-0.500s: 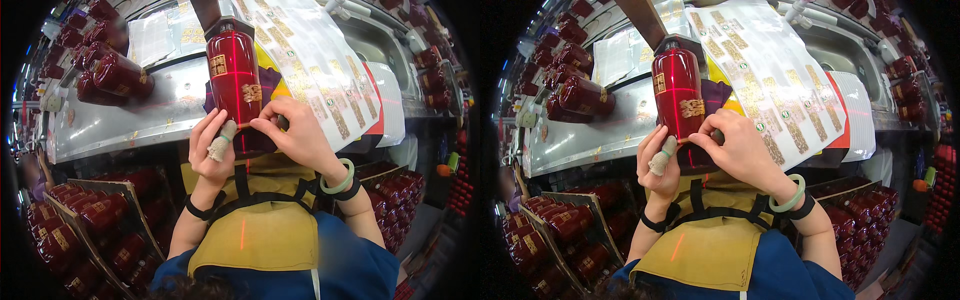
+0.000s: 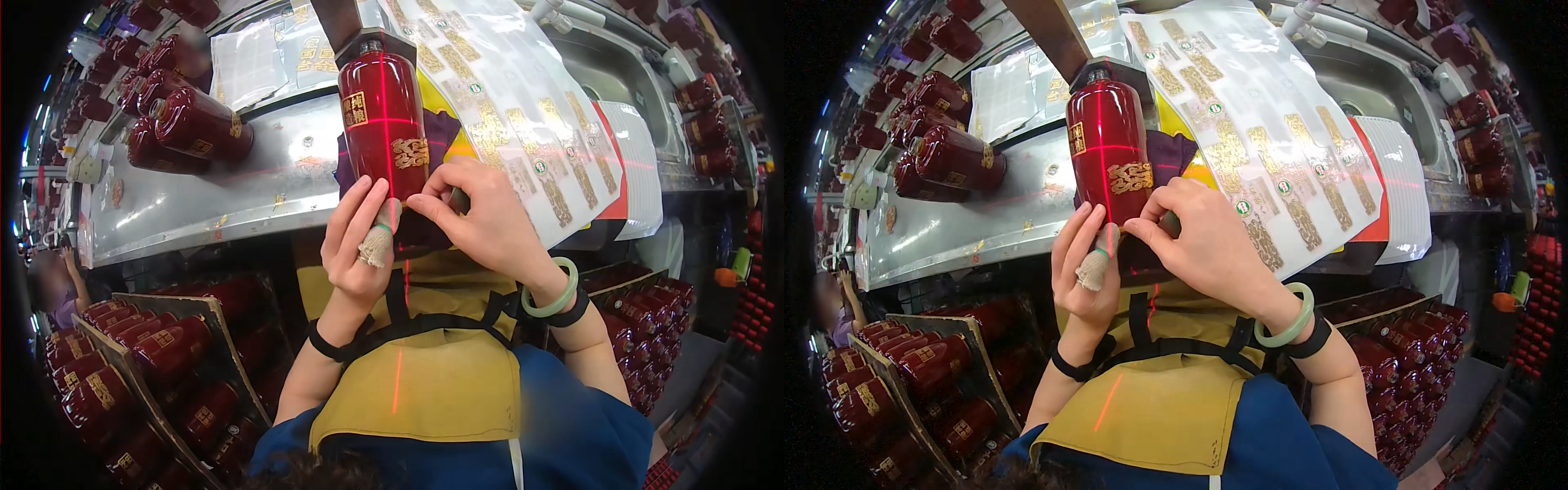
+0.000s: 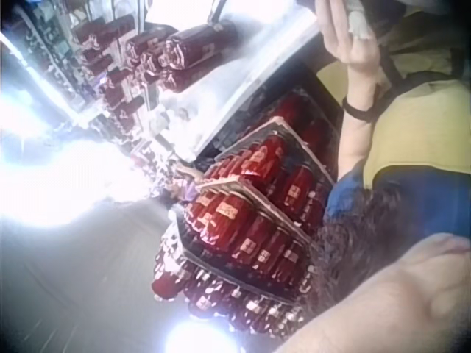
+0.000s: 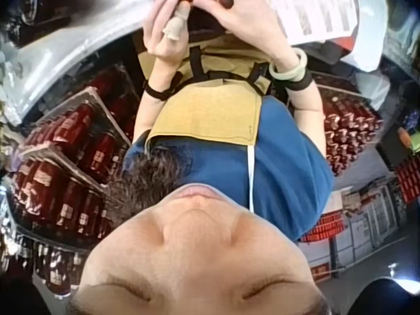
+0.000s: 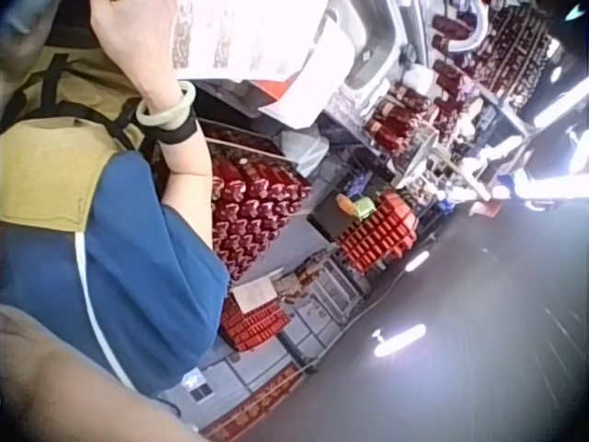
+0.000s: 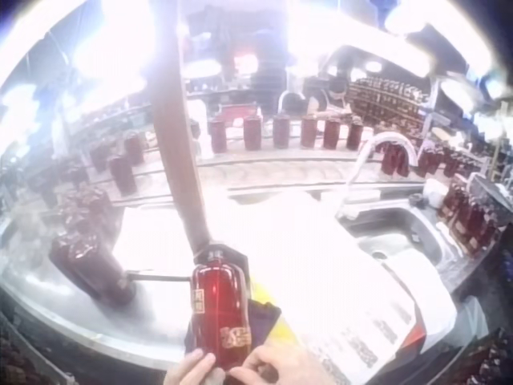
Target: Applying labels to red bottles and inspecting them on a factory production line.
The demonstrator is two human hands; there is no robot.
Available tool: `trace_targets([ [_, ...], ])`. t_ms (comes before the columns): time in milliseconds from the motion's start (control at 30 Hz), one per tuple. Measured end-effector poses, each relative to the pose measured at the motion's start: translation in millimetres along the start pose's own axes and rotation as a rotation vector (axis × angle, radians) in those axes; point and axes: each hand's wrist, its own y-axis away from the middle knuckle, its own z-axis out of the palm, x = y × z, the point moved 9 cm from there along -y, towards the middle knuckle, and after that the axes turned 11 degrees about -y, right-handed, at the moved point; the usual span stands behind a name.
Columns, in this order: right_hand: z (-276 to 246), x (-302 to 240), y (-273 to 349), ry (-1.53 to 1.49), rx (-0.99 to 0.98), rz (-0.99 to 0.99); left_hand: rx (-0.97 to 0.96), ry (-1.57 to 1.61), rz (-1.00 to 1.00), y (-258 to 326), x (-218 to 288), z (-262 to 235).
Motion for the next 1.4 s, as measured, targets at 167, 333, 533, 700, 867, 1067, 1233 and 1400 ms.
trace_targets([
  [167,-11.7,16.8,1.0,-0.138,0.068,0.126,-0.005,0.077,-0.131,5.5,-14.7,-2.3],
  [333,8.7,27.9,8.6,-0.401,0.084,0.26,0.012,0.116,-0.139,13.2,-18.7,-2.0],
  [533,19.0,33.7,7.4,-0.403,0.085,0.268,-0.011,0.105,-0.123,13.8,-16.2,-1.5],
  [700,17.3,40.7,10.2,-0.481,0.056,0.289,-0.073,-0.024,-0.077,16.5,-6.6,4.0],
  [867,-2.2,39.7,22.9,-0.675,0.207,0.272,-0.157,-0.185,0.014,26.5,5.4,14.3],
  [1067,-19.4,34.8,24.6,-0.573,0.265,0.132,-0.099,-0.178,-0.174,25.3,8.2,18.4],
  [1233,-1.5,15.4,25.6,-0.434,0.312,0.072,-0.092,0.077,-0.222,9.5,-12.5,2.8],
  [1400,15.0,2.3,22.3,-0.313,0.268,-0.005,-0.29,-0.096,0.027,3.0,-12.0,29.6],
])
